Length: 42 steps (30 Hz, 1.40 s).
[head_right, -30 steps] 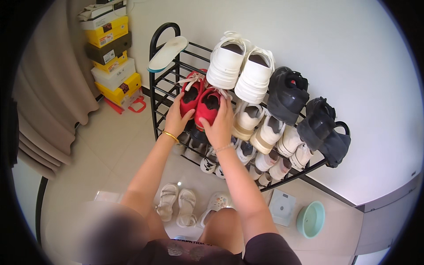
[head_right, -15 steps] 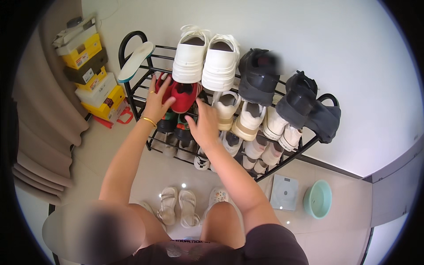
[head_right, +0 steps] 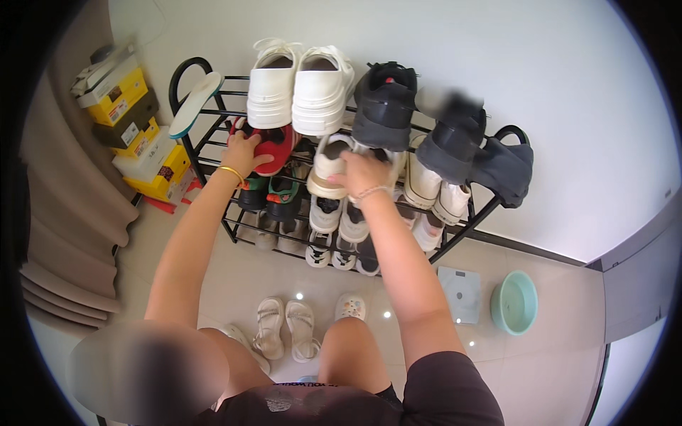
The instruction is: The person sits on the floor and wipes a white sandal with a grey cloth. They then pick up several pairs of shoes from the floor, including white sneakers, black sneakers, and red sneakers, and place them onto a multi-tiered shoe rack. Finally, they wipe a pair of black sneakers with the cloth.
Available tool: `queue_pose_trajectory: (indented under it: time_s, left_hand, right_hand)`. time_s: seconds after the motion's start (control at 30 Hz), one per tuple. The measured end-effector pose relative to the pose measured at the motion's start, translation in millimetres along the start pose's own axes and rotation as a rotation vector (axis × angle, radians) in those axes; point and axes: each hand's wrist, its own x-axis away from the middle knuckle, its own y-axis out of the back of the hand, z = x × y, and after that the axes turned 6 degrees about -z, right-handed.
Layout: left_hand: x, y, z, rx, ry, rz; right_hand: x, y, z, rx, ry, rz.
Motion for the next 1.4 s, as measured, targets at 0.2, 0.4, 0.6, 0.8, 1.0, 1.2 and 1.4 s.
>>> queue_pose_trajectory:
  time_s: [0.2, 0.4, 0.6, 0.8, 1.0, 1.2, 1.4]
  left_hand:
    - [-8, -9, 31, -0.024, -0.096, -0.114]
    - [11, -9, 14, -0.086, -0.163, -0.256]
    - [66, 4, -30, 0.262, -0.477, -0.445]
    - [105, 2, -111, 0.370, -0.752, -0.514]
    - [100, -23, -218, 0.624, -0.643, -0.206]
    - [50, -65, -284, 0.462, -0.567, -0.050]
    - [46, -67, -270, 0.529, -0.480, -0.112]
  right_hand:
    - [-8, -7, 48, -0.016, 0.149, -0.005]
    - [4, -18, 43, -0.095, 0.115, -0.241]
    - [90, -26, -82, 0.103, -0.046, -0.784]
    - [95, 12, -129, 0.208, -0.129, -0.696]
    - [101, -8, -157, -0.157, -0.232, -0.933]
    - [90, -36, -184, -0.539, -0.403, -0.757]
    - [88, -50, -161, -0.491, -0.326, -0.735]
